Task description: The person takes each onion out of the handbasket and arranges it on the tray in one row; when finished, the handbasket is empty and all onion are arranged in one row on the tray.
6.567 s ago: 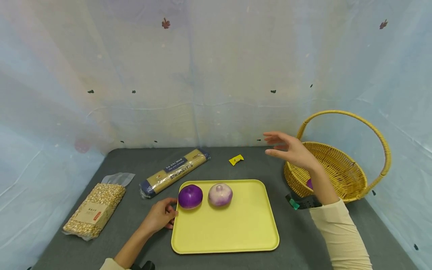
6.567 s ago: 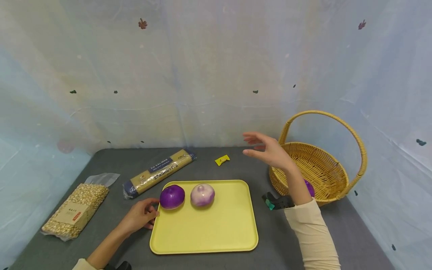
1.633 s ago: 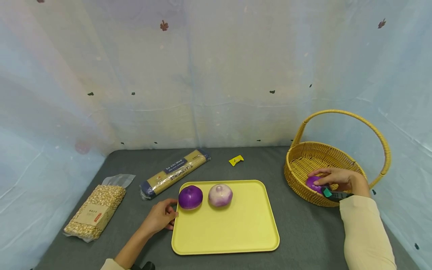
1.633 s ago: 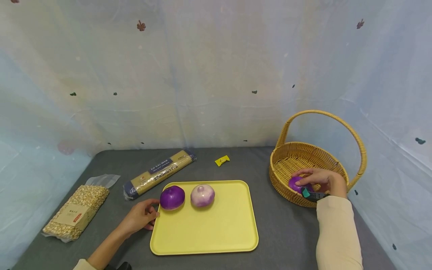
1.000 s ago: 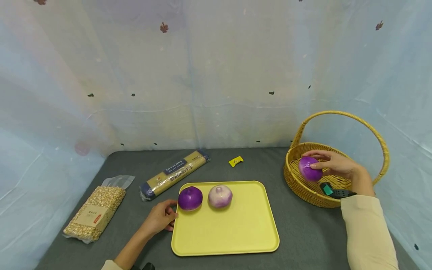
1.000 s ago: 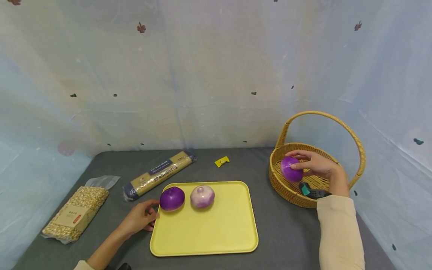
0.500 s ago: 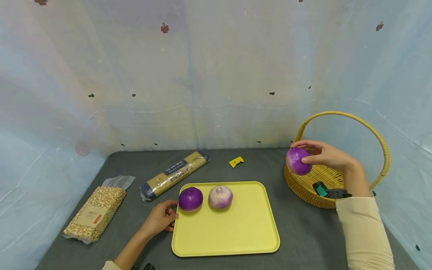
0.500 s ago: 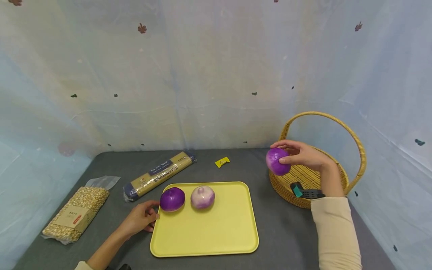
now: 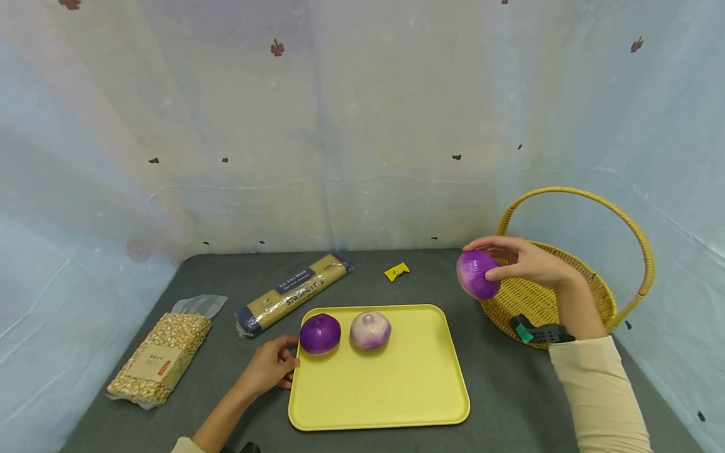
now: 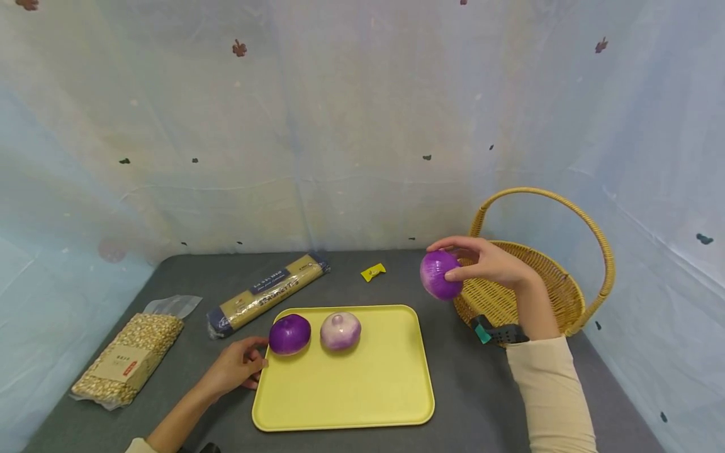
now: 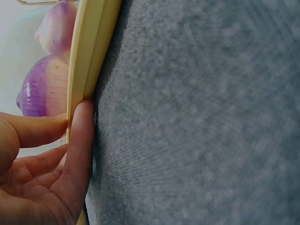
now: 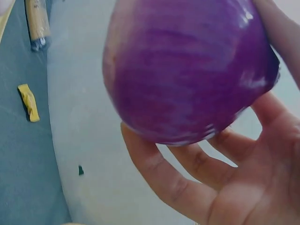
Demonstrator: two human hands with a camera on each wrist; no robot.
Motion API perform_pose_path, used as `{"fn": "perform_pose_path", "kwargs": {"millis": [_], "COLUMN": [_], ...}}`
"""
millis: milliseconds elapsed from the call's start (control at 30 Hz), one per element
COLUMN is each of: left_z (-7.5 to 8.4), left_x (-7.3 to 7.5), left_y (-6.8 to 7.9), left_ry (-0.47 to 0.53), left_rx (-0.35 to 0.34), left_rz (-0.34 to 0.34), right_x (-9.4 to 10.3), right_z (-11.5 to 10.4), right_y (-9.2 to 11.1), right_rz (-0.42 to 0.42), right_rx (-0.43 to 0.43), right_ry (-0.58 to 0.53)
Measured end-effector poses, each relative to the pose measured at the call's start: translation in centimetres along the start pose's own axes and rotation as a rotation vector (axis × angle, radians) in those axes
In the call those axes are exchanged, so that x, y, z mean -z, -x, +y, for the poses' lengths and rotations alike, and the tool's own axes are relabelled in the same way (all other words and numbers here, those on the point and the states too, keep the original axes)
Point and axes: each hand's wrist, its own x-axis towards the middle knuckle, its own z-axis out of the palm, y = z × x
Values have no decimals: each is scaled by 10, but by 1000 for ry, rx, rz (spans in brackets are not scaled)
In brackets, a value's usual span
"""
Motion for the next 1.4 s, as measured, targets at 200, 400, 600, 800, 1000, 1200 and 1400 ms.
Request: {"fn": "perform_pose_path", "kwargs": {"millis": [200, 400, 600, 800, 1000, 1200, 1400], "left_z": [-1, -2, -1, -2, -2, -1, 0], "left_x": [-1, -1, -1, -2, -1, 0, 0], "left_y": [-1, -1, 0, 0, 0, 1, 1], "left_ry": [-1, -4, -5, 1, -1, 0, 3], "left_rx": [-10, -21, -29, -28, -19, -32, -17], "left_rz": [1, -5, 0, 5, 2, -2, 1], "right_x": [-16, -33, -47, -61, -73, -85, -95], "right_z": [-8, -3, 5, 13, 23, 34, 42], "right_y": [-9, -17, -24, -28, -35, -41, -45], "right_rz": [-30, -90, -98, -107, -91, -49, -50], "right_rx": [56, 81, 62, 35, 20, -26, -48], "right_ry": [43, 36, 19, 4, 100, 168, 182]}}
